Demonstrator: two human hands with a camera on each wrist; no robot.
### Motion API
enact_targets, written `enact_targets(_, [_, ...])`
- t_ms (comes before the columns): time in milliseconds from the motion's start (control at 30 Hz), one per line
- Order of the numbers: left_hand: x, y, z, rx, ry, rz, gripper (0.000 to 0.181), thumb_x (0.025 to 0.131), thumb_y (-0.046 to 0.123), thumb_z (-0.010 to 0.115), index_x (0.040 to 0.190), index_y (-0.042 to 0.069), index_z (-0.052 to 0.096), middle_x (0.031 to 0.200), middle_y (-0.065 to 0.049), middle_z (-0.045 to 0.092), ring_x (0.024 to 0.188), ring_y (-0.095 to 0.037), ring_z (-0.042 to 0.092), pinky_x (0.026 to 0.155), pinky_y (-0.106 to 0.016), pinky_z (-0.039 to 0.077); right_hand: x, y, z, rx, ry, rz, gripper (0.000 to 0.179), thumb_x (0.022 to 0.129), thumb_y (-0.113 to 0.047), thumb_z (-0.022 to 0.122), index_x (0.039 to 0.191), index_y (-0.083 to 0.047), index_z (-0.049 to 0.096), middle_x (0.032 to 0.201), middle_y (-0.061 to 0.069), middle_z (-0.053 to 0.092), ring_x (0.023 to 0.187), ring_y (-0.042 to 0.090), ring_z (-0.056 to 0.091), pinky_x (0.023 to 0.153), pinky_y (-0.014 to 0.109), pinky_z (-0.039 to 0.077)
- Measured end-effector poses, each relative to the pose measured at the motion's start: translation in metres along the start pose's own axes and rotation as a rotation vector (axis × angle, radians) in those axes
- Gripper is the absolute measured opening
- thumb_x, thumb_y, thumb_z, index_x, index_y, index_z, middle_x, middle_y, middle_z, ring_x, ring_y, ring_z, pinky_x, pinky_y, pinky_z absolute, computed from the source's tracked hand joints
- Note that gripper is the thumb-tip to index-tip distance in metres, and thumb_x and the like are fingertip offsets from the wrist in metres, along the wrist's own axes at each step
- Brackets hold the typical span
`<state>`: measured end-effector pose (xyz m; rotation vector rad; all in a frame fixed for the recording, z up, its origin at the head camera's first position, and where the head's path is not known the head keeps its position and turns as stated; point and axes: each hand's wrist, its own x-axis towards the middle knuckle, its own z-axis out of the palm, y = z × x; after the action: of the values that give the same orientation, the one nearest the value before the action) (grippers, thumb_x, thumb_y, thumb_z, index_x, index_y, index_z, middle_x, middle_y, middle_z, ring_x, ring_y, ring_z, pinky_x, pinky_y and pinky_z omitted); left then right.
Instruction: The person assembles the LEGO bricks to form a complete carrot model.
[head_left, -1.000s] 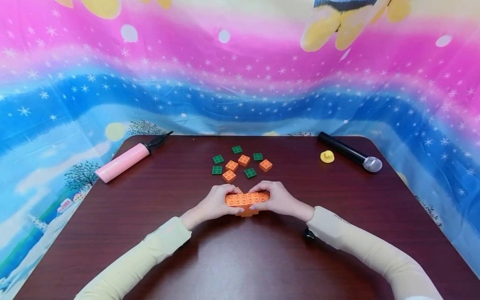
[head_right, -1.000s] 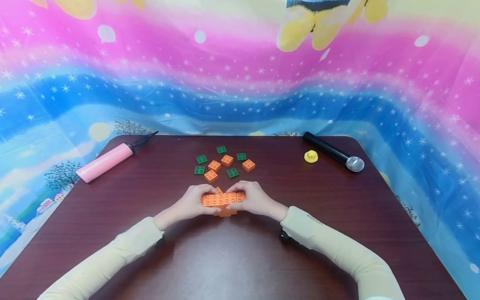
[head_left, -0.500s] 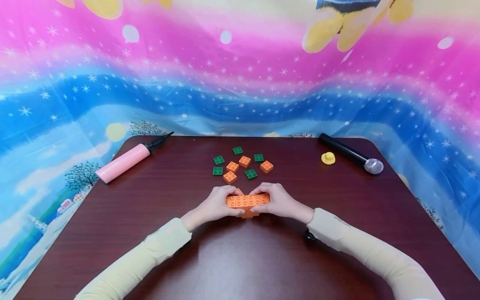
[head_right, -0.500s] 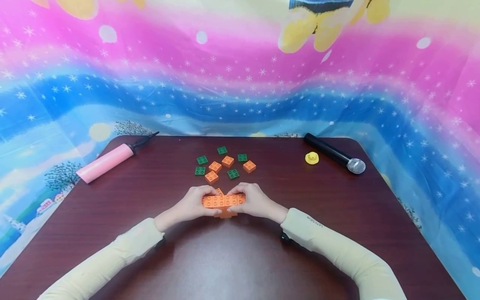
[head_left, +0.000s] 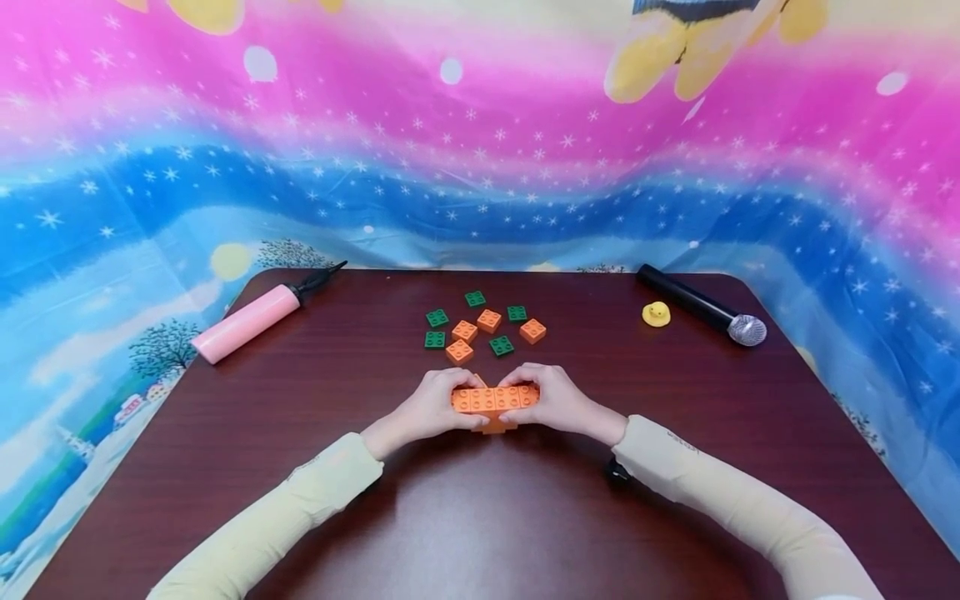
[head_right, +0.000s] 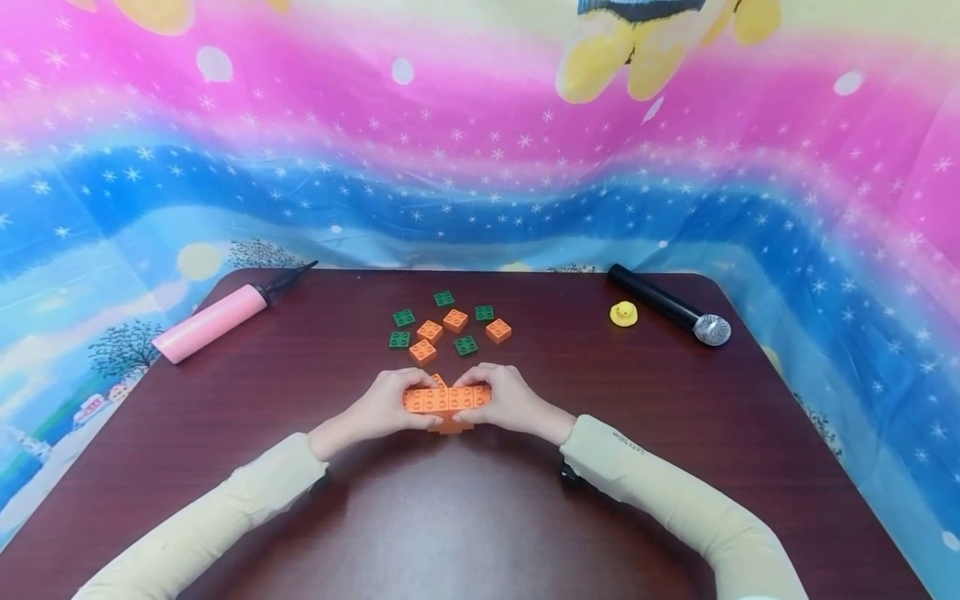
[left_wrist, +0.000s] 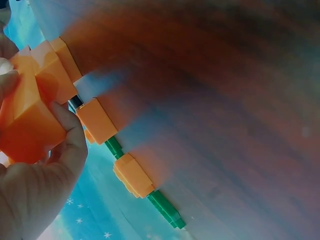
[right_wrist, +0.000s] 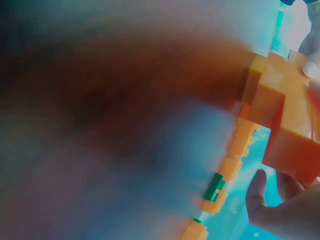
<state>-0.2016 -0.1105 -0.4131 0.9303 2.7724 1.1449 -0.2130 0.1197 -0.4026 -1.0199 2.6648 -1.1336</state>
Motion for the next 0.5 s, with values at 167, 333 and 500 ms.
enact_targets(167, [0.002,0.001,0.001,0.012,0.010,-0.002,0.033,0.073,0.029,0.082,0.098,0.012,0.068,0.096,0.002,0.069,0.083,-0.011,0.055,0.072,-0.023,0.044,-0.001,0.002,-0.008,-0.079,-0.037,0.033,0.042,0.071,-0.042,0.083,0.103,-0.018,0.069,0.098,-0.005,0.068,0.083,0.010,0.054,0.074,0.027,0.047])
enact_targets(333, [0.001,0.002,0.001,0.007,0.007,-0.019,0.035,0.072,0.029,0.082,0.098,0.011,0.068,0.098,0.001,0.068,0.084,-0.012,0.056,0.074,-0.024,0.045,-0.008,0.011,-0.015,-0.025,-0.075,0.092,0.043,0.072,-0.041,0.082,0.104,-0.016,0.070,0.098,-0.003,0.069,0.081,0.009,0.057,0.072,0.025,0.050])
enact_targets(500, [0.001,0.001,0.001,0.004,0.002,-0.036,0.036,0.072,0.029,0.082,0.100,0.012,0.067,0.098,0.001,0.068,0.084,-0.011,0.055,0.074,-0.023,0.045,-0.014,0.021,-0.015,0.160,-0.104,0.133,0.042,0.077,-0.029,0.080,0.112,-0.008,0.068,0.107,0.009,0.068,0.078,0.014,0.069,0.071,0.023,0.056])
